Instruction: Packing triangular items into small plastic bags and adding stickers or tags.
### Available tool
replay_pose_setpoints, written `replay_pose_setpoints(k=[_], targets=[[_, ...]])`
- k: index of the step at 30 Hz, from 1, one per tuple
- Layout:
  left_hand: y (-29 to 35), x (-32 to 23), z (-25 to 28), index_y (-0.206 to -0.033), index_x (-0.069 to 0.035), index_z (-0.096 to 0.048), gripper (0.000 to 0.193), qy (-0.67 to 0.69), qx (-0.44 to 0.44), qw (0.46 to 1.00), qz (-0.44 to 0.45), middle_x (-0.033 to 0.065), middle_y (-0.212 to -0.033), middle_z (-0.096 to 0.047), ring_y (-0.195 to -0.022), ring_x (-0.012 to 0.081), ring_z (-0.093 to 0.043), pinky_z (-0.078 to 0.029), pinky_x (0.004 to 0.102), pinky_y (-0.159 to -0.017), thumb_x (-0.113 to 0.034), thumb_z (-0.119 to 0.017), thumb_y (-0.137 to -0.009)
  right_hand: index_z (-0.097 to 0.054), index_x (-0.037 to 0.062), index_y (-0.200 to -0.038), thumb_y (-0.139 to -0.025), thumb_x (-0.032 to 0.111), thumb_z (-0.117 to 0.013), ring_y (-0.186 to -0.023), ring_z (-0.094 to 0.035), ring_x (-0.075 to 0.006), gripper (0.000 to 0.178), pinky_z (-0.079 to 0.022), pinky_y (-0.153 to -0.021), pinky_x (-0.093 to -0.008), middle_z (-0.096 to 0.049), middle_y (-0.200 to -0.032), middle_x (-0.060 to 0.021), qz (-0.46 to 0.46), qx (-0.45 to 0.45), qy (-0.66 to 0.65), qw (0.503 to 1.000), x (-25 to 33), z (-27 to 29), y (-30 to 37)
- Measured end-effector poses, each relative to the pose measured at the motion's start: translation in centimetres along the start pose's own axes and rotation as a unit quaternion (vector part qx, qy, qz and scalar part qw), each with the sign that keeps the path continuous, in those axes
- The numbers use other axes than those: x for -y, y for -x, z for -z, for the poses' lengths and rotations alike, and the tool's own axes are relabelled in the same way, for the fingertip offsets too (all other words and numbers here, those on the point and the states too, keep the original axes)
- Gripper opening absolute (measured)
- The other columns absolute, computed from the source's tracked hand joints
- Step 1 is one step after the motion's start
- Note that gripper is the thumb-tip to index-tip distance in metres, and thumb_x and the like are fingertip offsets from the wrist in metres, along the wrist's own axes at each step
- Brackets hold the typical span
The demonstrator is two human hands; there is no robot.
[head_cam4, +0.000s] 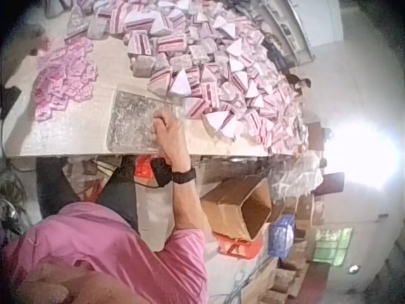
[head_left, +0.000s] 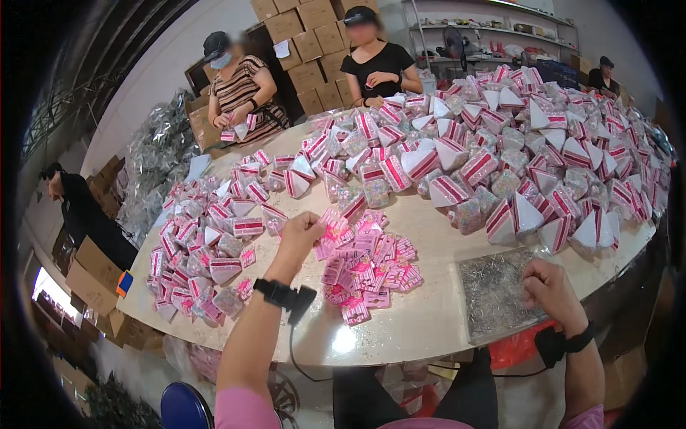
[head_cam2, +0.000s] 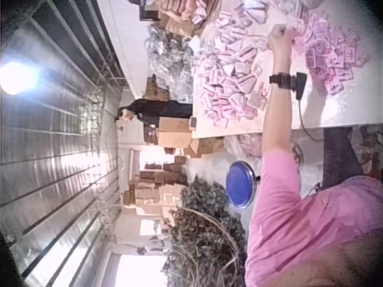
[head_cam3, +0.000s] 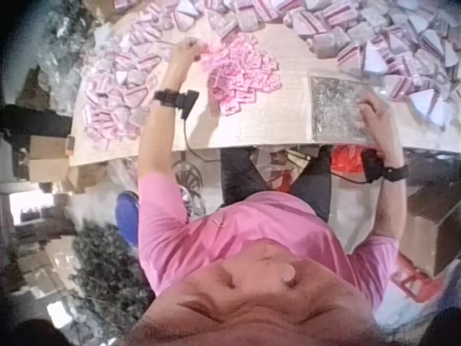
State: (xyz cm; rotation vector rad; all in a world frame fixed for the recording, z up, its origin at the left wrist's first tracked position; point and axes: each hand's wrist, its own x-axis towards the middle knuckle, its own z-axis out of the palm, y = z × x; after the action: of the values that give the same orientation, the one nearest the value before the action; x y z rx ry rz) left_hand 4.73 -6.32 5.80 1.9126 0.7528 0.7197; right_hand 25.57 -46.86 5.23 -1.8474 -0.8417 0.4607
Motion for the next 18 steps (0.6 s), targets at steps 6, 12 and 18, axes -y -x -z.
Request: replay_pose_setpoints(k=[6,12,18], targets=[[6.9,-0.1,-1.0,-0.095,0.002,-0.056,0.013,0.365,0.106,0.922,0.080,0.0063,-0.088,-0.061,-0.080,0.0153,-0.060,-0.051,0.0295,-0.073,-0.009,-0.053,-0.089,-0.056,-0.0016,-0.078,-0.080,-0.001,-0.055,-0.054,-0.051,-0.0084,0.003,-0.042,-0.051,-0.0222,-0.056,-0.068,-0.0008,0.213,-0.037,0.048,0.975,-1.0,-0.2,0.4],[11.8,-1.1,-3.4,-0.107,0.002,-0.054,0.024,0.514,0.142,0.841,0.089,0.0096,-0.096,-0.062,-0.090,0.0212,-0.060,-0.049,0.0358,-0.081,-0.016,-0.052,-0.091,-0.064,-0.0003,-0.087,-0.080,-0.001,-0.057,-0.054,-0.052,-0.0073,0.010,-0.041,-0.047,-0.0196,-0.058,-0.070,-0.0010,-0.061,0.085,-0.287,0.952,3.6,-4.3,4.2],[15.8,-2.4,-6.6,-0.100,-0.008,-0.055,0.015,0.639,0.163,0.739,0.141,0.0023,-0.079,-0.054,-0.074,0.0170,-0.053,-0.047,0.0315,-0.072,-0.021,-0.051,-0.093,-0.062,-0.0028,-0.092,-0.086,0.002,-0.055,-0.061,-0.063,-0.0130,0.010,-0.051,-0.053,-0.0222,-0.061,-0.072,-0.0055,-0.082,0.162,-0.407,0.895,4.5,-9.4,5.6]])
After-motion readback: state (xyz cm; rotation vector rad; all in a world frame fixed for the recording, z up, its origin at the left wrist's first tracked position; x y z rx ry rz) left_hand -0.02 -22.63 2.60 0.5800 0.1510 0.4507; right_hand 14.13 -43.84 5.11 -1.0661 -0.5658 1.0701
